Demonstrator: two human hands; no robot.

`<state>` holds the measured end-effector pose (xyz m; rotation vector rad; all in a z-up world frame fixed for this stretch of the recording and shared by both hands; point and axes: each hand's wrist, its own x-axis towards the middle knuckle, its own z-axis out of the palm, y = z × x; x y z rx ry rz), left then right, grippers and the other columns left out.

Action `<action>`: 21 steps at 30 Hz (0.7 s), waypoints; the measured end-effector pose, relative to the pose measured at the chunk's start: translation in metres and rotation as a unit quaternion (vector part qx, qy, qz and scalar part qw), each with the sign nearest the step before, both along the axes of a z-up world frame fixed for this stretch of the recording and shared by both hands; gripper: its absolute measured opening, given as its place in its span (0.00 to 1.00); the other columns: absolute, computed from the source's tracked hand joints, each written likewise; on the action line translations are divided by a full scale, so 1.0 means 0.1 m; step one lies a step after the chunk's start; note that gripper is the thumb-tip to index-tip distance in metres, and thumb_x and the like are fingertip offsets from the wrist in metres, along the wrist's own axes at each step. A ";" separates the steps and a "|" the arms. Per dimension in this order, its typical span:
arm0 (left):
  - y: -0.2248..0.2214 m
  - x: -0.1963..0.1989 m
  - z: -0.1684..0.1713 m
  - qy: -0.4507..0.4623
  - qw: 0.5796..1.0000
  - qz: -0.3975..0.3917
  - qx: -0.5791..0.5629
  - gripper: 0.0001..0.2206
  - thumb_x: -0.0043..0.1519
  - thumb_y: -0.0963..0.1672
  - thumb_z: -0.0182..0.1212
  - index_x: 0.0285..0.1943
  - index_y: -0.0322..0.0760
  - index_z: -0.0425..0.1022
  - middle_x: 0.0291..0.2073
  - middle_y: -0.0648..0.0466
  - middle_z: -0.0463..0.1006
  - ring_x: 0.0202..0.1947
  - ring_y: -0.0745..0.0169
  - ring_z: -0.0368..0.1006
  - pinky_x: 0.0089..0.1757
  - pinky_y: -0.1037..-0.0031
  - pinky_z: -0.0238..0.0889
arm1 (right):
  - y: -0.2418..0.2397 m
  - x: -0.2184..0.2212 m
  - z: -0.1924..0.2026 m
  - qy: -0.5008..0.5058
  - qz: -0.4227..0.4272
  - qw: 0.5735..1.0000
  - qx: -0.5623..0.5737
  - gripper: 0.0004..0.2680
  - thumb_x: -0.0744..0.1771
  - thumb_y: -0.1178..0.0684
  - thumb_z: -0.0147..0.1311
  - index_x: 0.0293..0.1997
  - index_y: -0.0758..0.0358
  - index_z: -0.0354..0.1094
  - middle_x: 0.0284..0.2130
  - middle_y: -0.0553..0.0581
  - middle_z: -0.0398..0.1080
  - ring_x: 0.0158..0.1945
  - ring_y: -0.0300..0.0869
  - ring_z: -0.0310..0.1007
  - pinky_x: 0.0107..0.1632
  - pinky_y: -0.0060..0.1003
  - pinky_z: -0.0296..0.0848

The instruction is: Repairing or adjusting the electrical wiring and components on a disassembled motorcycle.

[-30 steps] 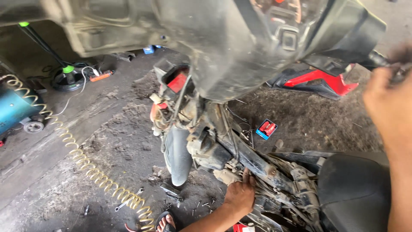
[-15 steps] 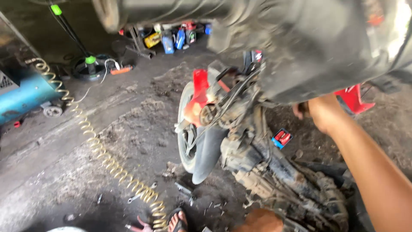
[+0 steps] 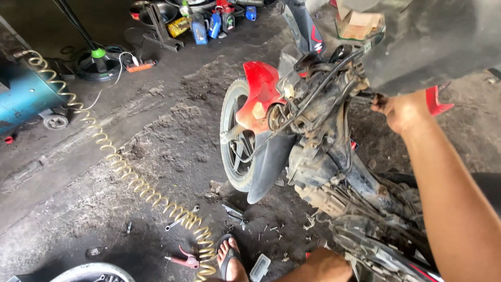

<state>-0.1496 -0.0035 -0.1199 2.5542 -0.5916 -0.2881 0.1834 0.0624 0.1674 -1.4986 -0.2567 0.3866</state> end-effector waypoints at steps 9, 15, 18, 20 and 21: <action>0.38 -0.39 0.85 0.058 0.995 0.070 0.041 0.14 0.54 0.49 0.68 0.39 0.32 0.83 0.37 0.44 0.85 0.39 0.46 0.82 0.39 0.56 0.76 | -1.15 -1.25 -1.27 -0.251 -0.103 0.940 -0.205 0.13 0.73 0.45 0.56 0.46 0.70 0.74 0.34 0.60 0.74 0.34 0.44 0.69 0.36 0.40 0.69; 0.39 -0.39 1.56 0.124 0.986 0.110 -0.017 0.20 0.59 0.52 0.65 0.43 0.28 0.83 0.40 0.42 0.85 0.40 0.43 0.81 0.44 0.57 0.74 | -1.63 -1.64 -2.44 -0.291 -0.025 0.852 -0.434 0.10 0.65 0.52 0.60 0.49 0.60 0.76 0.36 0.67 0.78 0.40 0.58 0.80 0.45 0.48 0.76; 0.37 -0.18 1.51 0.079 0.974 0.210 -0.027 0.19 0.63 0.51 0.63 0.47 0.28 0.79 0.42 0.40 0.82 0.40 0.42 0.81 0.41 0.54 0.75 | -1.55 -1.72 -2.22 -0.392 -0.107 0.829 -0.384 0.10 0.69 0.52 0.56 0.54 0.64 0.73 0.49 0.70 0.74 0.51 0.61 0.76 0.52 0.49 0.75; 0.39 -0.02 1.46 0.109 0.967 0.231 -0.020 0.19 0.64 0.51 0.62 0.47 0.27 0.78 0.39 0.39 0.82 0.38 0.43 0.80 0.41 0.54 0.75 | -1.43 -1.55 -1.99 -0.427 -0.114 0.818 -0.368 0.14 0.68 0.50 0.57 0.58 0.67 0.70 0.52 0.72 0.72 0.55 0.63 0.72 0.57 0.51 0.71; 0.39 0.05 1.44 0.135 0.958 0.252 -0.013 0.20 0.65 0.51 0.61 0.47 0.25 0.76 0.35 0.38 0.82 0.36 0.44 0.80 0.40 0.54 0.75 | -1.38 -1.47 -1.87 -0.464 -0.122 0.804 -0.352 0.18 0.68 0.48 0.57 0.61 0.70 0.68 0.54 0.74 0.69 0.59 0.66 0.69 0.62 0.53 0.67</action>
